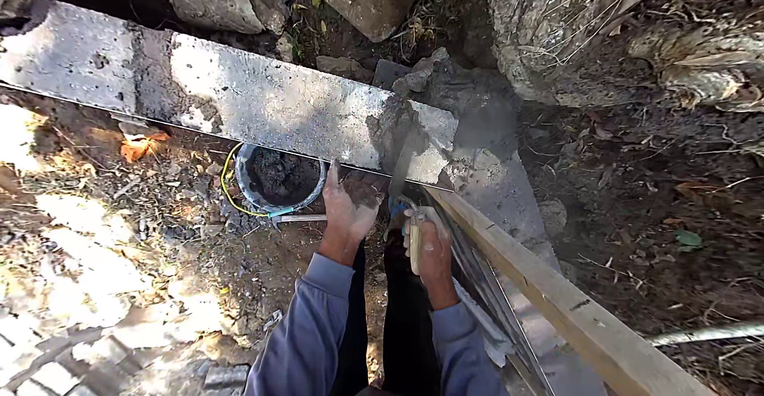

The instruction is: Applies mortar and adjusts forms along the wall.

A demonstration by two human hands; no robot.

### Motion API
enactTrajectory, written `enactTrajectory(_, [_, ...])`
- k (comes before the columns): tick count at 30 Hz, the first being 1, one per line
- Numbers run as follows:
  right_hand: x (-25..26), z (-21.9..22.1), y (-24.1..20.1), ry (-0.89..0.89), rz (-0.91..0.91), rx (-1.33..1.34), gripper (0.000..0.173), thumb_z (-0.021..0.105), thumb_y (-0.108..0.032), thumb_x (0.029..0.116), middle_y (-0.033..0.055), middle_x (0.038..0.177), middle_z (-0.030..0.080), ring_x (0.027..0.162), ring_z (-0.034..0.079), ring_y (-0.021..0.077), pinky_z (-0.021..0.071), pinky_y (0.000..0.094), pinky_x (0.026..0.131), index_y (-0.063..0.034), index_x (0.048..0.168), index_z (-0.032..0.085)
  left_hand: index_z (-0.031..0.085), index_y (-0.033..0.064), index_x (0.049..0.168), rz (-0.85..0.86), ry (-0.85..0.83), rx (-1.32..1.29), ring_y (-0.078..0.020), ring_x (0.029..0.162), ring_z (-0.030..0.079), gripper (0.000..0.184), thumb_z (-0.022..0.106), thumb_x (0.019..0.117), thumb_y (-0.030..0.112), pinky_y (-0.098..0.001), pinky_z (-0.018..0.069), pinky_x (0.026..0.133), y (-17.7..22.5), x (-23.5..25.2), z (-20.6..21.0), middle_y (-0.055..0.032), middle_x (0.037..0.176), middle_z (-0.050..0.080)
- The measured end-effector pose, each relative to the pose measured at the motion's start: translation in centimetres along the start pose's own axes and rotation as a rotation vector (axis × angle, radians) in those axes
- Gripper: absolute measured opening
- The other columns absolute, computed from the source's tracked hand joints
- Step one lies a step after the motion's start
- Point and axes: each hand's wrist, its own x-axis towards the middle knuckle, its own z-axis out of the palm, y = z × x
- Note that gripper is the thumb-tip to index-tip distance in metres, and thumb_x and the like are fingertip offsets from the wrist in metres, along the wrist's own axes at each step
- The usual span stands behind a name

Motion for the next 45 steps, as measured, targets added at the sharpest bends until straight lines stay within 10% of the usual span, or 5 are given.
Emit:
enactTrajectory(10, [3.5, 0.2, 0.1, -0.251, 0.108, -0.019, 0.038, 0.037, -0.027, 0.1103, -0.0044, 0.059, 0.049, 0.045, 0.046, 0.0050, 0.0444, 0.0223, 0.044, -0.0052, 0.091, 0.061, 0.060, 0.0020, 0.126, -0.104, -0.205, 0.108, -0.0272, 0.116, 0.066, 0.098, 0.011, 0.0948, 0.081, -0.0435, 0.0552, 0.093, 2.4, 0.7, -1.9, -0.0175, 0.125, 0.067])
enactTrajectory(27, [3.3, 1.0, -0.8, -0.210, -0.036, -0.313, 0.045, 0.039, -0.040, 0.1085, 0.0000, 0.066, 0.055, 0.055, 0.055, 0.0121, 0.0512, 0.0347, 0.056, -0.0068, 0.100, 0.067, 0.058, 0.0016, 0.130, -0.070, -0.293, 0.185, -0.0298, 0.110, 0.066, 0.096, 0.004, 0.0981, 0.075, -0.0494, 0.0538, 0.096, 2.5, 1.5, -2.7, -0.0192, 0.120, 0.068])
enactTrajectory(35, [-1.5, 1.4, -3.4, -0.258, -0.045, -0.689, 0.043, 0.045, -0.039, 0.1073, 0.0149, 0.094, 0.070, 0.085, 0.070, 0.0314, 0.0558, 0.0521, 0.076, -0.0035, 0.120, 0.065, 0.071, 0.0006, 0.112, 0.605, 0.105, 1.493, -0.0187, 0.086, 0.070, 0.028, 0.053, 0.1050, 0.021, -0.0418, 0.0576, 0.082, 5.0, -2.1, -4.4, -0.0113, 0.097, 0.073])
enactTrajectory(39, [-1.8, 1.0, -2.9, -0.316, -0.073, -0.846, 0.045, 0.041, -0.040, 0.1086, 0.0167, 0.099, 0.072, 0.091, 0.072, 0.0339, 0.0566, 0.0522, 0.078, -0.0044, 0.118, 0.067, 0.065, 0.0011, 0.130, 1.050, -0.245, 1.753, -0.0254, 0.123, 0.062, 0.046, 0.044, 0.1046, 0.033, -0.0468, 0.0486, 0.106, 7.7, -0.7, -0.5, -0.0153, 0.132, 0.065])
enactTrajectory(45, [2.7, 0.5, -4.5, -0.304, -0.090, -0.881, 0.046, 0.041, -0.040, 0.1094, 0.0171, 0.104, 0.073, 0.100, 0.072, 0.0340, 0.0550, 0.0542, 0.088, -0.0052, 0.121, 0.068, 0.058, 0.0048, 0.144, 0.966, -0.821, 2.033, -0.0235, 0.151, 0.036, 0.061, 0.022, 0.1100, 0.040, -0.0473, 0.0221, 0.127, 6.6, 7.4, 7.9, -0.0090, 0.156, 0.050])
